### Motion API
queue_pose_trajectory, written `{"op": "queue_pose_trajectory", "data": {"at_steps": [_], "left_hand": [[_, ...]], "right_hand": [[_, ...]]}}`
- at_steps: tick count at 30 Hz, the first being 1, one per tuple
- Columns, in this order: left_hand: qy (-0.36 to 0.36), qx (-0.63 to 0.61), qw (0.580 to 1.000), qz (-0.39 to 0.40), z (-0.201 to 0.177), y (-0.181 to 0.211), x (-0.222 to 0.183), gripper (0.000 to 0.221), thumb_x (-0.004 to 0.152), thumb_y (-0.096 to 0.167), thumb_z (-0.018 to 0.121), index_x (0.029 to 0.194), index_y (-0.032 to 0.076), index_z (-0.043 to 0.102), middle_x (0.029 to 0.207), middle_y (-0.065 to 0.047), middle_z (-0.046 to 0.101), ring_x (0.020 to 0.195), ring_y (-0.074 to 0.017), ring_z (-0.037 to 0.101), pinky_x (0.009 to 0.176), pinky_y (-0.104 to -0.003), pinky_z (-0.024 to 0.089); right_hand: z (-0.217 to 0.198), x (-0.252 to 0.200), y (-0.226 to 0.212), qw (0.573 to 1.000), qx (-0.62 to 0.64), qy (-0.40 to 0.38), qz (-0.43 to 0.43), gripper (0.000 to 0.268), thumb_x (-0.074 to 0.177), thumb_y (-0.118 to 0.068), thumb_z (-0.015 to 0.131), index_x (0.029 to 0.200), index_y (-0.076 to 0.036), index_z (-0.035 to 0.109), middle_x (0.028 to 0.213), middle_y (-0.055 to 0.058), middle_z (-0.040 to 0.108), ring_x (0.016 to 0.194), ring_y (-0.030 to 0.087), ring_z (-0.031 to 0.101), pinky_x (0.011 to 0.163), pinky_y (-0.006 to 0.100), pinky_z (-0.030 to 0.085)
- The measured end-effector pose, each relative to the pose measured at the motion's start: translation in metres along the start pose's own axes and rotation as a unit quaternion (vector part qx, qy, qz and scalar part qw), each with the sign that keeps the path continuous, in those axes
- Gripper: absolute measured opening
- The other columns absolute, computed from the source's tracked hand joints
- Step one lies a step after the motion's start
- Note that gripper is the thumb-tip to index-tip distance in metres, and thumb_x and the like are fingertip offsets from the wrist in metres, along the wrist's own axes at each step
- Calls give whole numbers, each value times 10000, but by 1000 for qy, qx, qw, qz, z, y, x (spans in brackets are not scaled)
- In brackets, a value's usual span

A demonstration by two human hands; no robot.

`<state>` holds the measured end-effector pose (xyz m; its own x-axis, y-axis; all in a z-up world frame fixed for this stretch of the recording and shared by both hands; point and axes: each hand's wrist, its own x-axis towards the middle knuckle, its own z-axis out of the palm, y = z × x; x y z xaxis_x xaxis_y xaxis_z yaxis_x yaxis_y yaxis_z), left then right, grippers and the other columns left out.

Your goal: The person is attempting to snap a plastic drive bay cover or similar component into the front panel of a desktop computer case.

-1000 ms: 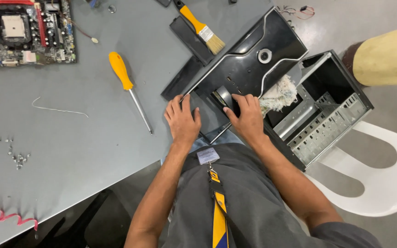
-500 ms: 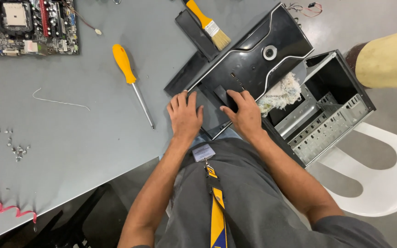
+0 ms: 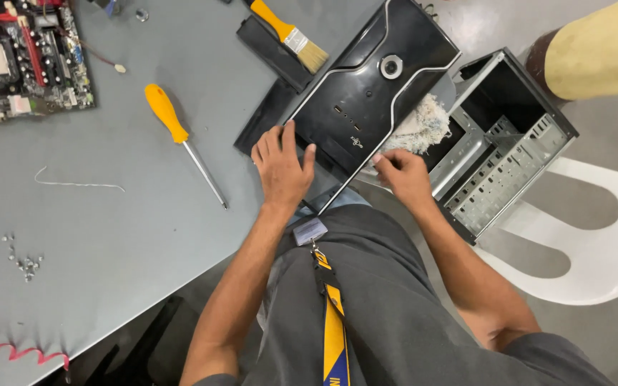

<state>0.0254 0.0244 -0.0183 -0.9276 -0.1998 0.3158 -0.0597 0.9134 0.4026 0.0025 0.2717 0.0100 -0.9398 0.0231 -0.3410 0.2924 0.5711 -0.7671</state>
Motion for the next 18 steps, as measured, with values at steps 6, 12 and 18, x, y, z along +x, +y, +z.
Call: {"op": "queue_pose_trajectory", "data": {"at_steps": [6, 12, 18], "left_hand": [[-20, -22, 999, 22, 17, 7, 4, 556, 981, 527, 609, 1290, 66, 621, 1247, -160, 540, 1215, -356, 491, 1017, -571, 348], [-61, -12, 998, 18, 14, 9, 3, 441, 941, 512, 679, 1213, 165, 668, 1256, -136, 511, 1247, -371, 466, 1008, -609, 346], [-67, -1, 997, 47, 12, 9, 3, 347, 934, 467, 711, 1165, 210, 688, 1261, -154, 515, 1254, -390, 461, 994, -626, 346]], "right_hand": [[26, -18, -10, 951, 243, -76, 176, 378, 886, -181, 779, 1114, 109, 696, 830, 220, 713, 674, 227, 741, 570, 308, 643], [38, -18, -16, 939, 259, -65, 217, 313, 884, -170, 776, 1048, 88, 709, 796, 175, 722, 620, 193, 732, 503, 283, 630], [50, -15, -9, 940, 259, -44, 219, 268, 897, -138, 754, 1015, 94, 691, 781, 161, 712, 610, 157, 714, 516, 252, 630]]}}
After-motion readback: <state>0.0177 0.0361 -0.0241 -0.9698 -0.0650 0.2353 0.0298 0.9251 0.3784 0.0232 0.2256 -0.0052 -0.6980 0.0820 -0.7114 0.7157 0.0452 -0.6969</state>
